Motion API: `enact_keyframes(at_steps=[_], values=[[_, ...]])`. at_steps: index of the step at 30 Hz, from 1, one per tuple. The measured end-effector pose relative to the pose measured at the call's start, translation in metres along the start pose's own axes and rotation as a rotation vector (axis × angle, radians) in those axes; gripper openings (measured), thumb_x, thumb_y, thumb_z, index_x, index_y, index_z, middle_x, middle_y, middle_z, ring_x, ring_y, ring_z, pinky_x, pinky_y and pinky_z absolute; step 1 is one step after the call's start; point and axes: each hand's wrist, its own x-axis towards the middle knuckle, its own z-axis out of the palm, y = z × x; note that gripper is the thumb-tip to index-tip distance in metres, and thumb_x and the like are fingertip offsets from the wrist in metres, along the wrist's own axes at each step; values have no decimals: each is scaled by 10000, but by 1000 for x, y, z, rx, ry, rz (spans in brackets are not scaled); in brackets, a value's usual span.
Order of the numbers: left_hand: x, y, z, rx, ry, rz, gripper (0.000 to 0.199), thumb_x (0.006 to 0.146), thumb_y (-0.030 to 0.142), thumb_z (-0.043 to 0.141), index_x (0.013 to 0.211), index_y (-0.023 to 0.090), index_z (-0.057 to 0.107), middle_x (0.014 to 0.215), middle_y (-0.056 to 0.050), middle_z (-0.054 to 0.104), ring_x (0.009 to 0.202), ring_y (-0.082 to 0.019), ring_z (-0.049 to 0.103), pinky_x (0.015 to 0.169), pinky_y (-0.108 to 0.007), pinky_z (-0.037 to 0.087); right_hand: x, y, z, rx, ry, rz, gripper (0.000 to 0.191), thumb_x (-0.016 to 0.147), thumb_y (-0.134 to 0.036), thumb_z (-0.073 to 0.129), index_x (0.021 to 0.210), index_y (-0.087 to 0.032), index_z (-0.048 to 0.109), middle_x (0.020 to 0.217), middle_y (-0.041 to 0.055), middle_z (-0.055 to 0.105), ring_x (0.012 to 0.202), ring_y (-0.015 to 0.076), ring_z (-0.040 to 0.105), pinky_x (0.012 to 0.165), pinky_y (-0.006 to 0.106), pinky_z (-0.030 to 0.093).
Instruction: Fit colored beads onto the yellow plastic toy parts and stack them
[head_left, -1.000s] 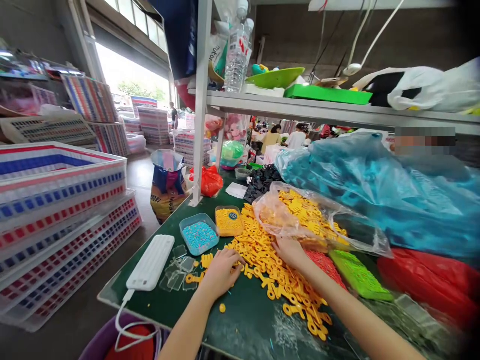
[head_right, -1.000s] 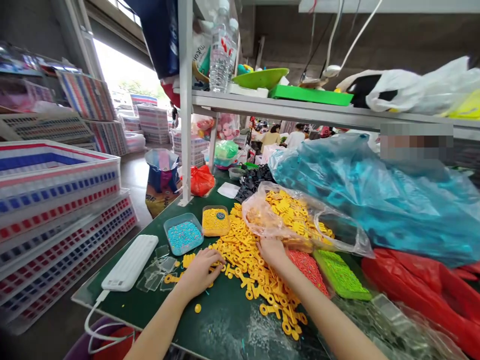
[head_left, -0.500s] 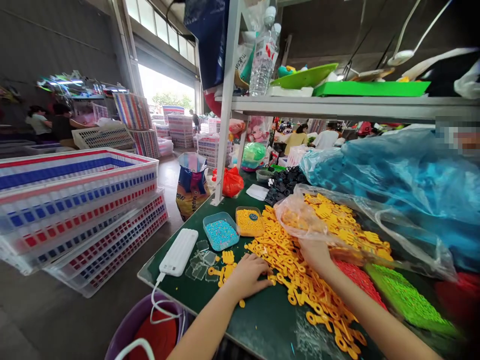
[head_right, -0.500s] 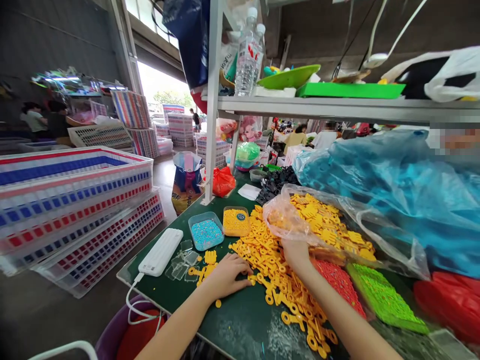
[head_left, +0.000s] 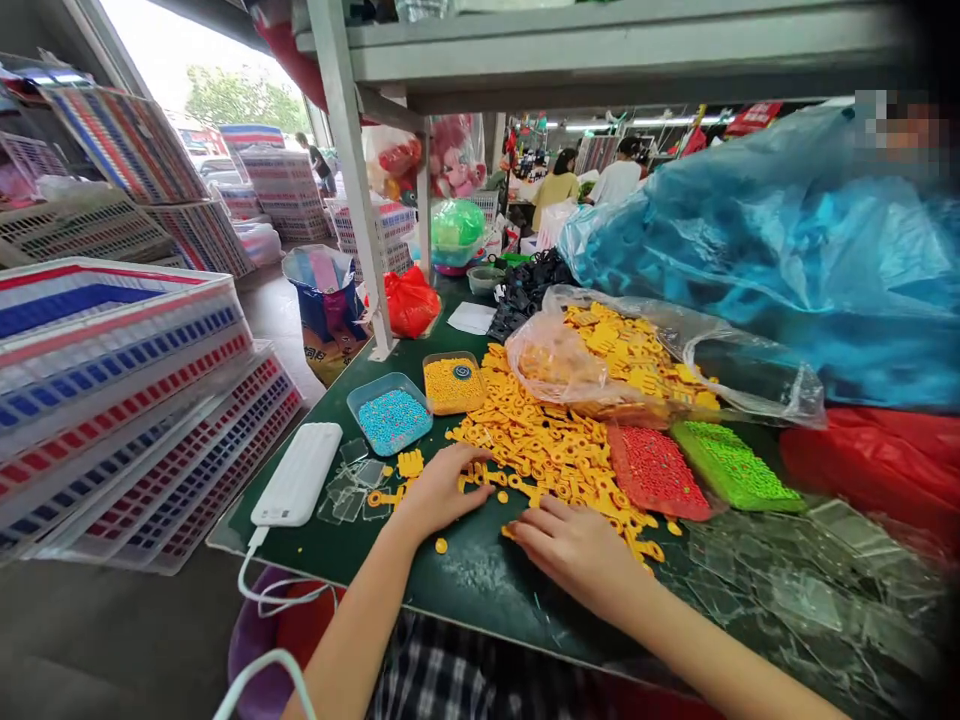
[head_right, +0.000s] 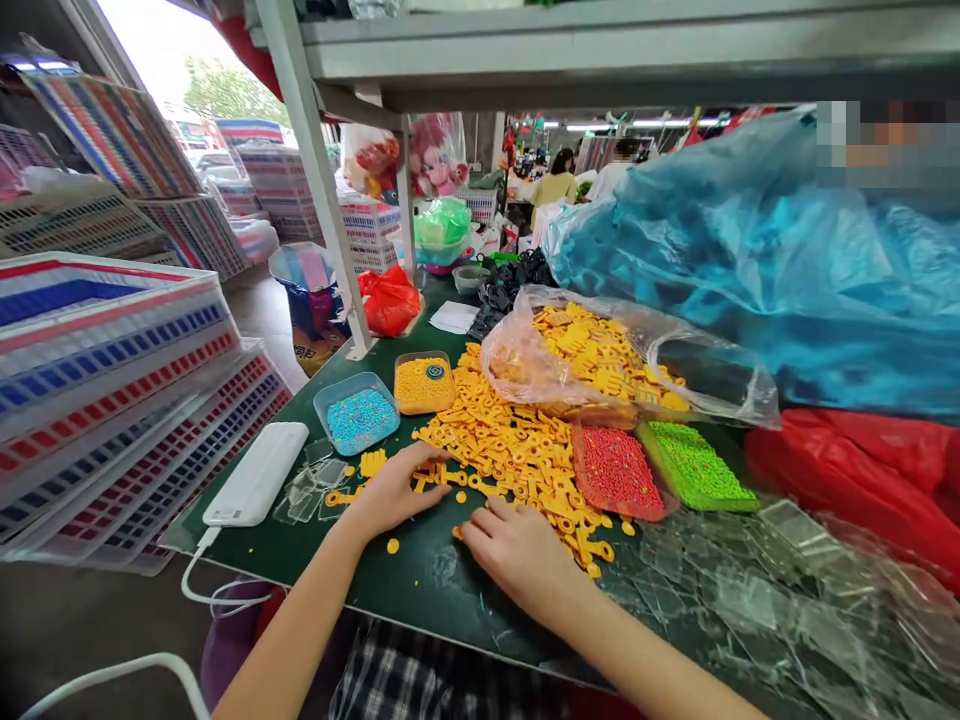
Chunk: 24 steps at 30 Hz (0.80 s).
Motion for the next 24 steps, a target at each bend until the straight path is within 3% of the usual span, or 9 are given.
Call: enact_keyframes(at_steps=[3,7,11,14,18,21,24], values=[[0,2,-3,-103,52,-12,303,826,249,661,1127,218,639,1135,-66,618,1039,-210,614,925,-367,525,-1,-2,7,94,-45,5,72,919,-262,595,926,-212,647,819,21,691,769,175,604,576,284,384],[-1,9,-6,-248,73,-42,304,827,353,682,1099,221,656,1105,-61,611,1035,-206,628,913,-360,552,-9,4,9,248,-54,14,256,945,-398,550,1088,-206,642,1073,68,706,935,187,615,717,313,431],[-4,16,-8,-407,55,-102,384,799,372,719,1137,217,620,1112,-61,628,1003,-209,671,942,-380,555,-16,6,6,220,-11,53,199,942,-360,558,1003,-195,651,1076,61,704,969,203,598,765,341,405],[-6,19,-9,-414,-19,-127,423,779,372,737,1152,206,627,1146,-71,644,950,-204,689,912,-378,569,-15,7,4,183,-36,84,186,927,-374,585,902,-201,649,957,51,707,890,200,587,752,345,376],[-4,22,-5,-268,-217,-91,350,786,359,724,1101,215,675,1077,-48,703,931,-199,676,867,-343,568,-13,8,6,167,-45,123,215,918,-403,594,843,-206,638,823,24,688,799,188,569,726,344,349],[-2,22,1,-159,-342,-42,289,810,327,704,1081,231,685,1058,-27,721,950,-199,670,885,-334,542,-13,7,6,186,-31,138,191,928,-363,581,831,-207,633,841,21,695,823,185,577,756,346,354],[0,19,7,-88,-392,27,265,828,274,703,1090,238,680,1101,-22,721,1036,-209,649,959,-346,489,-13,6,7,188,-34,142,184,948,-341,536,870,-215,646,890,27,708,862,190,587,804,361,374]])
